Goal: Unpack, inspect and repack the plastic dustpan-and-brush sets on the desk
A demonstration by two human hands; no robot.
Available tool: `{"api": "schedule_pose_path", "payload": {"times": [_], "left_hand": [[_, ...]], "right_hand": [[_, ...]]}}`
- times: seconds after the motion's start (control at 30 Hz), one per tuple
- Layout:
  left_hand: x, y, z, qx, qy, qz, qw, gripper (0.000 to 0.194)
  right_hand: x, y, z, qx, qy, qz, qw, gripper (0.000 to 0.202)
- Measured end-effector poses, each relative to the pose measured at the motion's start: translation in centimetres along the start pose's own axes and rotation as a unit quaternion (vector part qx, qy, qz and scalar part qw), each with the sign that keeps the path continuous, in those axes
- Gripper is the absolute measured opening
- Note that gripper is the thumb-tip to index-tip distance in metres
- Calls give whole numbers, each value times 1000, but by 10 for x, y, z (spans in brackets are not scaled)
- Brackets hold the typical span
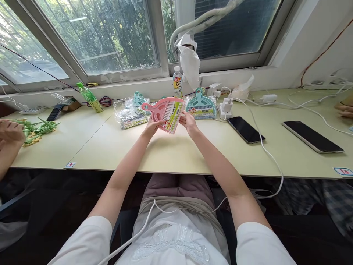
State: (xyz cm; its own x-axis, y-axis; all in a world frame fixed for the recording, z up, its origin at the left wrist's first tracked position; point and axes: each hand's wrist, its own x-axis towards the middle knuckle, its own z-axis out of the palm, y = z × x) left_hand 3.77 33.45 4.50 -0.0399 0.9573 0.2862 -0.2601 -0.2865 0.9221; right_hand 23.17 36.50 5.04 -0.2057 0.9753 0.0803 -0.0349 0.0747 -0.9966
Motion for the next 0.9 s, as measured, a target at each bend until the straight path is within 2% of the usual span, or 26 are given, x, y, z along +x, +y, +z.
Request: {"api": "schedule_pose_path", "payload": {"times": [0.1,0.23,0.57,0.9], "left_hand": [[-1,0,3,-8,-28,10,1000,82],[0,-4,2,-14,-34,-1,999,83],[10,-15,-7,-6,-45,5,999,84],[6,-12,0,-13,-10,14,1000,84]], "right_hand": [[-5,-3,2,59,-41,14,997,40],[-6,4,2,119,-44,47,991,35],[-6,2,0,121,-31,67,990,13],[-6,2,0,127,-16,65,990,7]]}}
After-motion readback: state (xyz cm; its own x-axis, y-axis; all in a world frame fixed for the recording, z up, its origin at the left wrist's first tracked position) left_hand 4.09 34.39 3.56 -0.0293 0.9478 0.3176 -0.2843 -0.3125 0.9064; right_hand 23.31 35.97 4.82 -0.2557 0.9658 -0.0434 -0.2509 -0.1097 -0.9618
